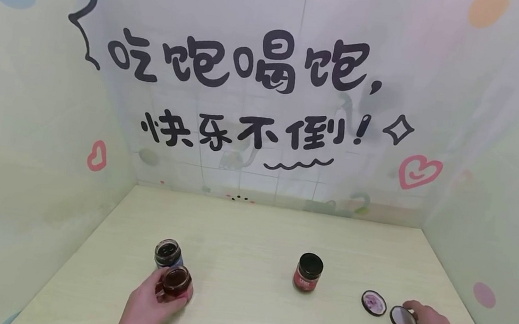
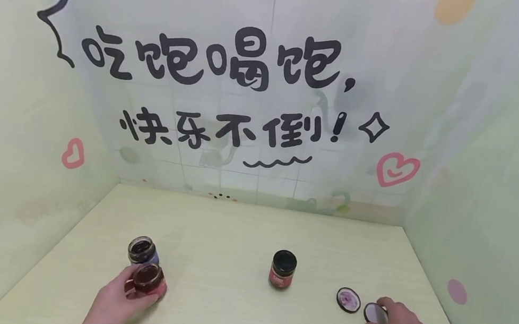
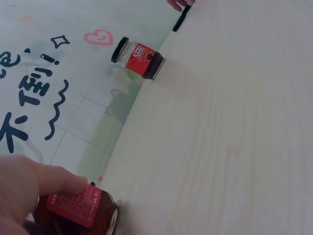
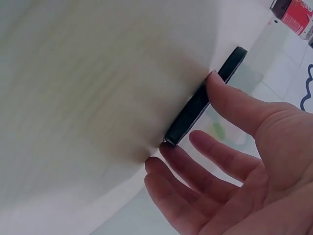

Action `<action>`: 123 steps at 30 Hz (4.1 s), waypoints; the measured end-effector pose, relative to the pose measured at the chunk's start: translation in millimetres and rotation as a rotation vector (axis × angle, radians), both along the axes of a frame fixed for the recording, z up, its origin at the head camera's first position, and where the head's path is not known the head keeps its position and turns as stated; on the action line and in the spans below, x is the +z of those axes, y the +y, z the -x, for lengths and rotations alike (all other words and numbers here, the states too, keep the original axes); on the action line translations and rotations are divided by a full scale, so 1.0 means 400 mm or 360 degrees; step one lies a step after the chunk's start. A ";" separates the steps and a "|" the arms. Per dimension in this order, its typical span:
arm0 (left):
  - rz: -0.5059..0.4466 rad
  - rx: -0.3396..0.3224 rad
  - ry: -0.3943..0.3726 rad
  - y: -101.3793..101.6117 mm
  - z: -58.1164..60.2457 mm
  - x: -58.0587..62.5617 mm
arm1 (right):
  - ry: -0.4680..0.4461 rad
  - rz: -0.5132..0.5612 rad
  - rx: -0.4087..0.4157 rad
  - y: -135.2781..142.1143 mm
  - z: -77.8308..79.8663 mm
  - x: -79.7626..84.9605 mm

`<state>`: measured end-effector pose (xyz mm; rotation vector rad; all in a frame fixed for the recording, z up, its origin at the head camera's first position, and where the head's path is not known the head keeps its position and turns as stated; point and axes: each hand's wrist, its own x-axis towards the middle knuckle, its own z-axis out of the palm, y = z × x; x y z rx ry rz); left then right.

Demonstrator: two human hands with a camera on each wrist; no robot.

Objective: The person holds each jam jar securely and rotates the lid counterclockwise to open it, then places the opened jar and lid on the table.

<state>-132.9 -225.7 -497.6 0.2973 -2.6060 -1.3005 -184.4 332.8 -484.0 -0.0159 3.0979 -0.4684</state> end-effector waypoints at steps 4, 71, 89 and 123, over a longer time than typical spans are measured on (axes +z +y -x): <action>0.0073 0.0021 0.0043 0.007 -0.009 0.023 | -0.0041 0.0002 -0.0011 0.002 0.002 0.002; 0.0082 -0.0566 0.0345 0.351 0.181 0.037 | 0.0408 0.0465 0.0460 -0.398 0.116 0.115; 0.0011 -0.0722 0.0211 0.503 0.256 -0.041 | 0.0331 0.0469 0.0542 -0.426 0.104 0.086; -0.0281 -0.0792 0.0283 0.510 0.240 -0.060 | 0.0691 0.0488 0.0565 -0.469 0.128 0.089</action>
